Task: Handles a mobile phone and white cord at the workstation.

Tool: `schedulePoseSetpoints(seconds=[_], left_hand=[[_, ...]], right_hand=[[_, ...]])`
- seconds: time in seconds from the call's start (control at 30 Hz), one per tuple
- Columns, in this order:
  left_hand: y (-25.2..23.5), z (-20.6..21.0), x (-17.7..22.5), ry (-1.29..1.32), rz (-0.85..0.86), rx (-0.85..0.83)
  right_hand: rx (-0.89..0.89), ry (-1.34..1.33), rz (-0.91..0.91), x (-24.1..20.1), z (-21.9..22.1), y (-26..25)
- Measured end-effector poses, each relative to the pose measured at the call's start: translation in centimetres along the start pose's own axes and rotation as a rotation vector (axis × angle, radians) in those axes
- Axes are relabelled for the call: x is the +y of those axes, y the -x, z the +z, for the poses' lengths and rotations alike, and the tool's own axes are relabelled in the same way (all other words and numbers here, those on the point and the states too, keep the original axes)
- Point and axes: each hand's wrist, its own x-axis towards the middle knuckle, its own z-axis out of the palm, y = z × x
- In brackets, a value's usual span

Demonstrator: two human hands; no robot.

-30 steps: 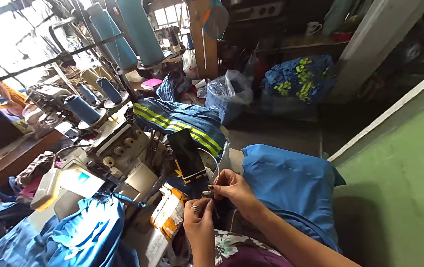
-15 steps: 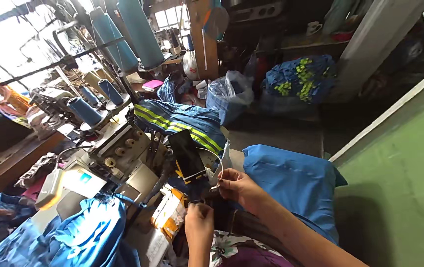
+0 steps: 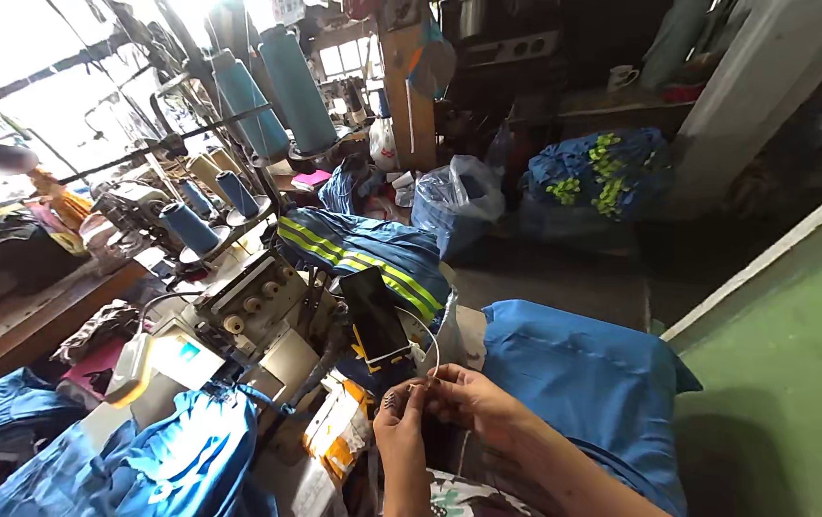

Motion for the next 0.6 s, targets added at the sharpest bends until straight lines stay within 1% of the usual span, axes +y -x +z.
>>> schedulePoseSetpoints(seconds=[0.03,0.07,0.1,0.13,0.17,0.23,0.3,0.37,0.47,0.6], left_hand=[[-0.2,-0.3,-0.2,0.029,-0.029,0.001],[-0.3,-0.6,-0.2,0.064,-0.062,0.003],[-0.5,-0.8,0.0,0.097,-0.099,0.009],[-0.6,-0.8,0.5,0.126,-0.138,0.018],[-0.7,-0.7,0.9,0.153,-0.172,0.023],[-0.9,-0.4,1.4,0.179,-0.212,0.029],[-1.2,-0.2,1.3,0.157,-0.214,0.055],[-1.5,-0.2,1.3,0.114,-0.21,0.093],[-1.6,-0.7,1.0,0.023,-0.17,0.136],[-1.8,-1.1,1.1,-0.095,-0.151,0.194]], right_hand=[[0.062,0.206,-0.136,-0.7,-0.6,-0.5],[0.163,0.4,-0.298,-1.5,-1.3,-1.4],[0.251,0.53,-0.433,-2.8,-1.8,-2.3],[0.301,0.573,-0.513,-4.5,-1.7,-2.8],[0.305,0.542,-0.546,-6.3,-1.0,-3.2],[0.209,0.363,-0.534,-8.9,1.1,-4.7],[0.101,0.299,-0.521,-9.9,2.6,-7.4],[0.051,0.296,-0.51,-10.1,3.7,-10.5],[-0.045,0.238,-0.432,-9.8,4.9,-13.8],[-0.289,0.143,-0.378,-9.2,5.7,-15.2]])
